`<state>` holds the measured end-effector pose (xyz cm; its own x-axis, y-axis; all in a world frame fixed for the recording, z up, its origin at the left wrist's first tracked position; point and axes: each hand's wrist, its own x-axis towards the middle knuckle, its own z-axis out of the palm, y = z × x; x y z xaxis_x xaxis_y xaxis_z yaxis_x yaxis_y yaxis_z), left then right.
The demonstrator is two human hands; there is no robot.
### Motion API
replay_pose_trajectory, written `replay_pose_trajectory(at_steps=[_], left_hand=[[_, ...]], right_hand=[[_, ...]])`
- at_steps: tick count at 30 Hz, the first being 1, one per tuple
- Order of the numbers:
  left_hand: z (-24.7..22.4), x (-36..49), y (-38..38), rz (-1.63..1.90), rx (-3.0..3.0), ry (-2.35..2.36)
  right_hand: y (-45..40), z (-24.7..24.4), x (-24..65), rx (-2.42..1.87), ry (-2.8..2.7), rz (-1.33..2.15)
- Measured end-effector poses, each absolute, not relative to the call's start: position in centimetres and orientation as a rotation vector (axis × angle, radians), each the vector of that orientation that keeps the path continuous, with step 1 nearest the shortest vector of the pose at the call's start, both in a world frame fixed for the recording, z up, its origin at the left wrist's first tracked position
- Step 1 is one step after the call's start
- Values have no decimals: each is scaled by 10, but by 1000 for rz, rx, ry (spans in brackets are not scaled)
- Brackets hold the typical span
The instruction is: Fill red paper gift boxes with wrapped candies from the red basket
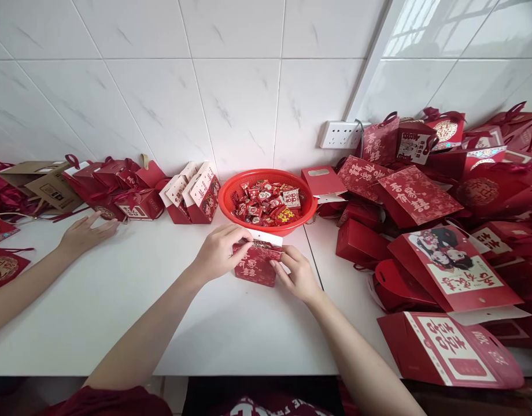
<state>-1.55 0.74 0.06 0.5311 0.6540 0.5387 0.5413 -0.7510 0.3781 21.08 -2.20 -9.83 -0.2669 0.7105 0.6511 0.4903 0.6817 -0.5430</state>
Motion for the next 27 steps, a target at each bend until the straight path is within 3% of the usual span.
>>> replay_pose_trajectory(at_steps=[5, 12, 19, 27], left_hand=[[-7, -15, 1, 927, 2609, 1101], [-30, -8, -28, 1181, 2683, 1114], [-22, -4, -60, 939, 2683, 1174], [-3, -10, -38, 801, 2485, 1291]], right_hand=[[-25, -95, 210, -908, -1864, 287], [-47, -65, 211, -845, -1792, 297], [-70, -33, 208, -1073, -2044, 306], [-59, -16, 202, -1412, -2096, 261]])
